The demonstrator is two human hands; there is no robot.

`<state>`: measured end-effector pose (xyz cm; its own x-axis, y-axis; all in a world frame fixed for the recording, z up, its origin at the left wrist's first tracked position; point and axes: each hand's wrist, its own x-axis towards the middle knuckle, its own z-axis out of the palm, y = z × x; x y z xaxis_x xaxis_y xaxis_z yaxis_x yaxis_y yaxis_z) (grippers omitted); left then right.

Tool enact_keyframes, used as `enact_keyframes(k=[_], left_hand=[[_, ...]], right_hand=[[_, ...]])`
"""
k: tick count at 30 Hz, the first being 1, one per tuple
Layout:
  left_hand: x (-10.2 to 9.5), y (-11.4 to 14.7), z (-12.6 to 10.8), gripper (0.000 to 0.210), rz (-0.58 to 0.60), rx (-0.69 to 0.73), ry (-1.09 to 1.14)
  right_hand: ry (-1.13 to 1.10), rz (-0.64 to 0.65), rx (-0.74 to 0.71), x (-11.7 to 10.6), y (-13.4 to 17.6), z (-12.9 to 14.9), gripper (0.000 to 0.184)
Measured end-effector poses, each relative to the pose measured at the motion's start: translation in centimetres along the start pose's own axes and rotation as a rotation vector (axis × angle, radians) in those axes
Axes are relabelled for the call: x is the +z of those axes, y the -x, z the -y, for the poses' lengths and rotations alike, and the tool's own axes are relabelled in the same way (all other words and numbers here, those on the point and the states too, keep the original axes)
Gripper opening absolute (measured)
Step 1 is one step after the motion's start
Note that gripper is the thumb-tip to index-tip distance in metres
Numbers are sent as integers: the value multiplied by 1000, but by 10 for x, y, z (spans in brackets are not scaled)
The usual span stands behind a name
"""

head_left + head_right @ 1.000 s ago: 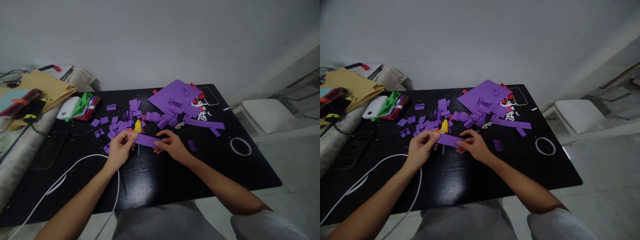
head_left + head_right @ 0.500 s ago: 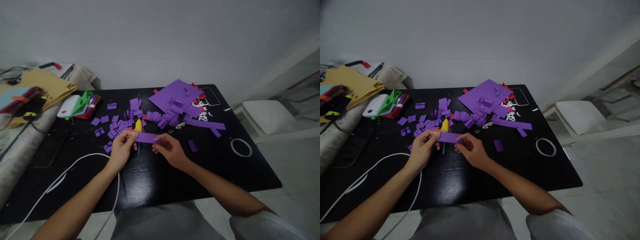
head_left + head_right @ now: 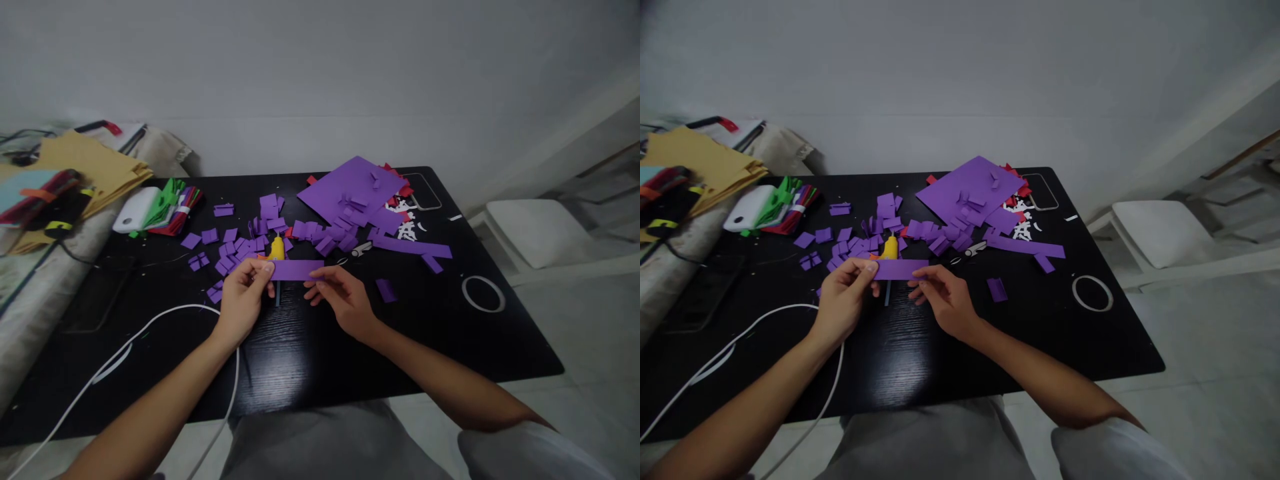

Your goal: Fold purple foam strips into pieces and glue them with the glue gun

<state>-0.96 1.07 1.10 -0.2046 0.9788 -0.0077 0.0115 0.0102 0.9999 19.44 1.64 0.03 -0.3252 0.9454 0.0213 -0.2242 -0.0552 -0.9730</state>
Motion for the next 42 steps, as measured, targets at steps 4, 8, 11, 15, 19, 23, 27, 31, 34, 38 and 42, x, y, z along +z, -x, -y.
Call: enact_keyframes(k=[4,8,11,15,19,23,27,31,34,38,42], left_hand=[[0,0,-1,24,-2,4,-11],[3,2,-5,26,28,-9,-18],[3,1,-8,26,43,-8,-18],[0,-1,-8,24,62,-4,-22],[-2,-2,-8,23,76,-6,-15],[-12,-10,-7,21,28,12,-27],[-21,-18,-5,20,-98,66,35],[-14,-12,-6,21,-7,105,-47],[-8,-4,-7,24,60,72,-42],[-5,-2,-6,26,162,25,-30],[-6,-4,-7,27,160,23,-27]], right_hand=[[-35,85,30,-3,-1,4,27],[-47,130,76,-5,-3,11,32],[-19,129,101,-6,-4,15,41],[49,148,115,-7,-4,18,45],[79,160,149,-9,-4,21,44],[129,148,143,-13,-5,25,48],[121,59,122,-18,-11,24,51],[121,125,154,-15,-14,17,56],[103,202,176,-12,-12,13,60],[108,220,202,-11,-8,11,60],[140,225,215,-11,-7,12,61]])
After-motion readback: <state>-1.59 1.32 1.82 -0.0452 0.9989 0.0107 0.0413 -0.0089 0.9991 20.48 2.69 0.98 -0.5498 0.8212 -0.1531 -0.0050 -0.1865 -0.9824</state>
